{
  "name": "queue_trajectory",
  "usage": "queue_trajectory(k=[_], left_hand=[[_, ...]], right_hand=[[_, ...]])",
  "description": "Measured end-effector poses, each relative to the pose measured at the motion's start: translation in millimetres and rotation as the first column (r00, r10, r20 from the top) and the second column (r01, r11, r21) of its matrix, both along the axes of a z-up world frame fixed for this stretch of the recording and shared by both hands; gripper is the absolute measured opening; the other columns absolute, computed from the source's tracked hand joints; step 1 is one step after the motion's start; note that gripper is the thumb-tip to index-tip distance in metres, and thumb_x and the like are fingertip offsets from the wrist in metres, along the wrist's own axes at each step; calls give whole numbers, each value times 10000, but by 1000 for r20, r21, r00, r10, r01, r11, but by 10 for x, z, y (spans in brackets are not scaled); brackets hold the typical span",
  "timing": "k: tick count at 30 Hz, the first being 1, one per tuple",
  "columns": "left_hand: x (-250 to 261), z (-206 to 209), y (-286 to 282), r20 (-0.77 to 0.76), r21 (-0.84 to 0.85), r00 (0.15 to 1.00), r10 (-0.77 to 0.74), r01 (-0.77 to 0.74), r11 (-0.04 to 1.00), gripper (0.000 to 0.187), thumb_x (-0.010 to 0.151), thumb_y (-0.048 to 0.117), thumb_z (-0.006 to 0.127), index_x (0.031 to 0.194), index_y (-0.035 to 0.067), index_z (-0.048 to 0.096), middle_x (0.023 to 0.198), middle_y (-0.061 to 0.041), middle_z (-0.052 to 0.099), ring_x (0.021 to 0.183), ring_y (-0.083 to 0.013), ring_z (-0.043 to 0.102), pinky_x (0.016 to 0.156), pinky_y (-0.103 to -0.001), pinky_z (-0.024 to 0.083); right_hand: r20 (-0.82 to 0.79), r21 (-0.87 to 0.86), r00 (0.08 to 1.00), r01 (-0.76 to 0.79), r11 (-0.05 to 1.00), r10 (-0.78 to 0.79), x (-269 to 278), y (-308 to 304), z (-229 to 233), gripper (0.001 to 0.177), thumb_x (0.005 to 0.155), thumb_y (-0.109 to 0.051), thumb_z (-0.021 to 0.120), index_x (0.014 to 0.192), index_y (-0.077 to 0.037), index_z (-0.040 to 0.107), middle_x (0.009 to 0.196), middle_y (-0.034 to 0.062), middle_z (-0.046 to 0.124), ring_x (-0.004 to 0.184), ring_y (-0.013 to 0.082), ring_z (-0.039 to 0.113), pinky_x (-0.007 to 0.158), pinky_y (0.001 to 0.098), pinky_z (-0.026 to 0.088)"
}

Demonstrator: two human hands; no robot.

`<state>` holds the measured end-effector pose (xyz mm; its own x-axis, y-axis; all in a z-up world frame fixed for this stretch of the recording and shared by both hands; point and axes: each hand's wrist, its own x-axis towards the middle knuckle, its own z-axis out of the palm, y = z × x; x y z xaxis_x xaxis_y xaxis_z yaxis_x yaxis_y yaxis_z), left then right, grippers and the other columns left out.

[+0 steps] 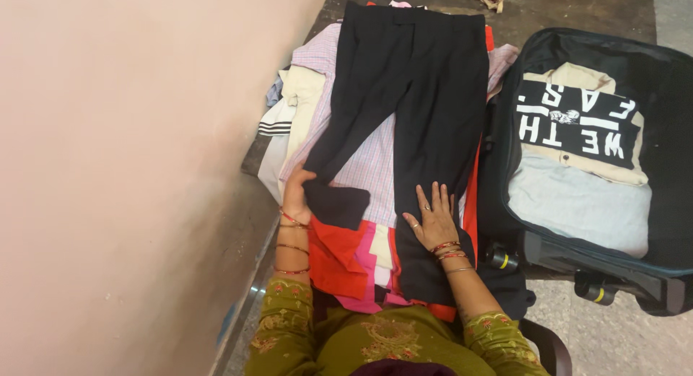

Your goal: The person smooths out a pair of black trousers on a pile of clothes and then picks up a black t-shirt, spreading it over the trousers before placing it into a suitcase.

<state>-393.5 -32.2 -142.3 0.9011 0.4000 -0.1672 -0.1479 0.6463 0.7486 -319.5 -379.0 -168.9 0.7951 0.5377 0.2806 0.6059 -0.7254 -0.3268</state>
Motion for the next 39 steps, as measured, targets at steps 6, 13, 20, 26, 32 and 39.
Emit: queue_trajectory(k=[6,13,20,26,32,39], left_hand=[[-163,238,-251,-91,-326,993,-79,46,944,309,855,59,642,1160,37,681,1089,-77,720,1009,-237,688,892,-369,581],[-6,76,-257,-96,-275,987,-130,99,956,379,756,59,688,1132,9,682,1032,-94,745,930,-249,711,869,-381,574],[-255,208,-638,-153,108,985,81,-65,992,376,877,143,740,1236,64,661,1161,5,719,1030,-109,678,900,-259,528],[-154,13,-617,-150,28,988,-45,50,998,364,998,251,739,1139,-82,700,1029,-94,741,881,-163,697,773,-305,545],[-280,395,-657,-134,116,973,-187,202,972,328,913,151,744,1193,-16,708,1062,-43,753,931,-119,704,819,-268,551],[-142,40,-281,-84,180,979,186,-168,969,482,798,-32,746,1269,-12,647,1251,-115,683,1127,-195,644,954,-311,521]], right_hand=[[-26,-8,1000,1,1000,-1,3,13,6,818,916,-563,609,1565,-115,388,1599,327,281,1506,497,216,1207,614,183],[-35,-26,999,4,1000,-5,28,-4,-48,816,925,-567,599,1578,-130,378,1614,315,277,1516,491,213,1218,606,180],[-302,5,948,104,995,-98,296,187,33,573,999,-549,626,1362,-106,643,1544,275,473,1491,477,343,1214,546,287],[-727,583,571,221,782,381,289,759,171,548,1012,-412,620,1376,-3,632,1281,150,699,1189,265,653,1020,396,500],[-688,594,128,665,453,714,-68,1179,519,302,965,-161,683,1226,-27,611,1062,63,716,915,199,700,835,383,533],[-727,687,482,507,521,489,181,1026,422,417,981,-15,735,1332,65,526,1121,224,660,1035,337,625,902,471,482]])
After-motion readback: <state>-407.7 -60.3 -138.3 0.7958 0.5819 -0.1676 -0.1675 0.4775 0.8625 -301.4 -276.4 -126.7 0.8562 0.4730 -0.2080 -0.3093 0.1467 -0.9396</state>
